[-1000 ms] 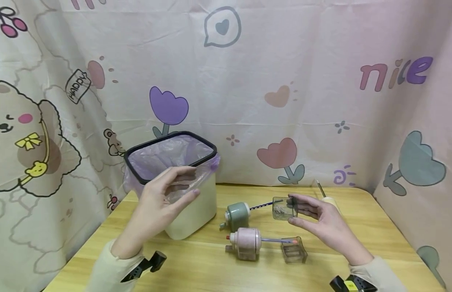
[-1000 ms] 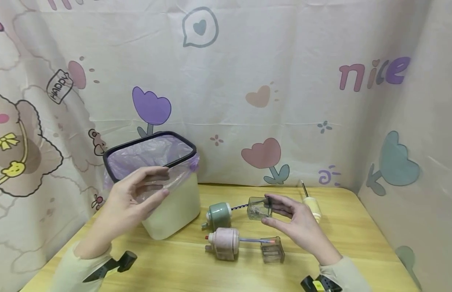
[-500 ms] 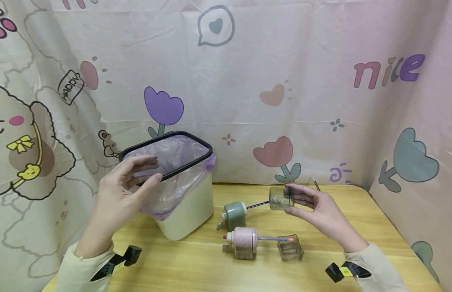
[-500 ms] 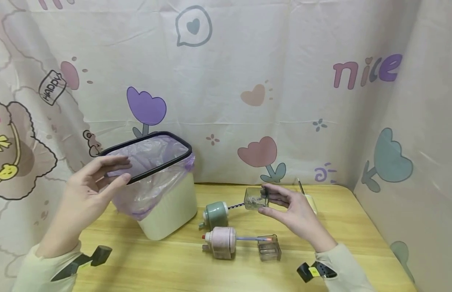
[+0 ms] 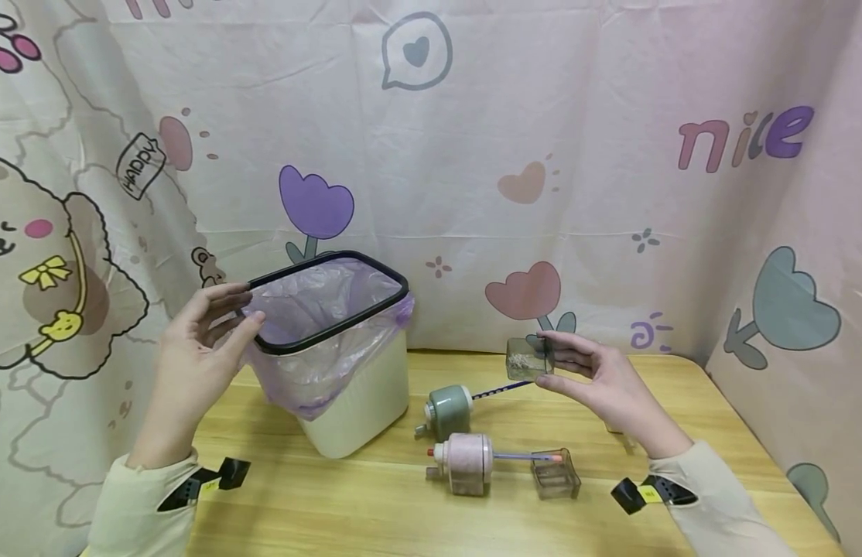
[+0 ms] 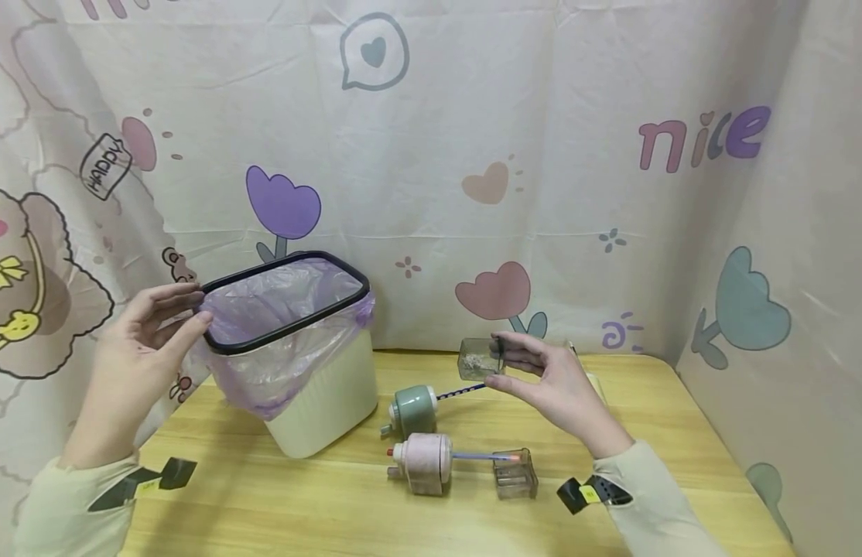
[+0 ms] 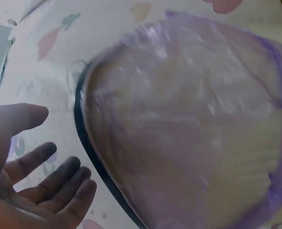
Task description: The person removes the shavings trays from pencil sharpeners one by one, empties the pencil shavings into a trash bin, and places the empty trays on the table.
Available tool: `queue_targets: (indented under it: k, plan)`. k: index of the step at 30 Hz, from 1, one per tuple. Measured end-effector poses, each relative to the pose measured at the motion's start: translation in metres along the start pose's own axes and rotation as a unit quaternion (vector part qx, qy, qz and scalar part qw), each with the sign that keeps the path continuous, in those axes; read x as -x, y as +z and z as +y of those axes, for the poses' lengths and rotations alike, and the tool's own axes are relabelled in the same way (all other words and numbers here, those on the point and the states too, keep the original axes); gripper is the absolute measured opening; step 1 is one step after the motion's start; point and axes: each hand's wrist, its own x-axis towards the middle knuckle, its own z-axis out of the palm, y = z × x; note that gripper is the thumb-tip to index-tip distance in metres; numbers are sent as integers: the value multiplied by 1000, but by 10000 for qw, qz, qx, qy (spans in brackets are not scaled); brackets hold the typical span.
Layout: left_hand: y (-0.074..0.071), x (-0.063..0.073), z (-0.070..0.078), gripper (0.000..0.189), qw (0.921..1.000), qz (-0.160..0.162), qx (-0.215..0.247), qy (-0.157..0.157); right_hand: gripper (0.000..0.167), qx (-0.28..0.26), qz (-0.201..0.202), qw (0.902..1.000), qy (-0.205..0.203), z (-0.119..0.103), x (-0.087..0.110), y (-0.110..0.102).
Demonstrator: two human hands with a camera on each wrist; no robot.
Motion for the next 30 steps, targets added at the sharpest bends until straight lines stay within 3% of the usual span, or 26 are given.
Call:
queue_targets:
  k: [9, 19, 30]
  plan:
    - [-7, -5, -22, 61, 9949, -184, -562, -814, 65, -137, -42, 9999, 46, -3, -6, 2]
    - [-7, -6, -38, 74, 9905, -219, -677, -1175, 64, -194, -17, 9998, -50, -8, -17, 2]
    - [-7, -11, -52, 85, 9857, -537, -317, -1564, 66, -214, -65, 9997, -74, -15, -30, 0]
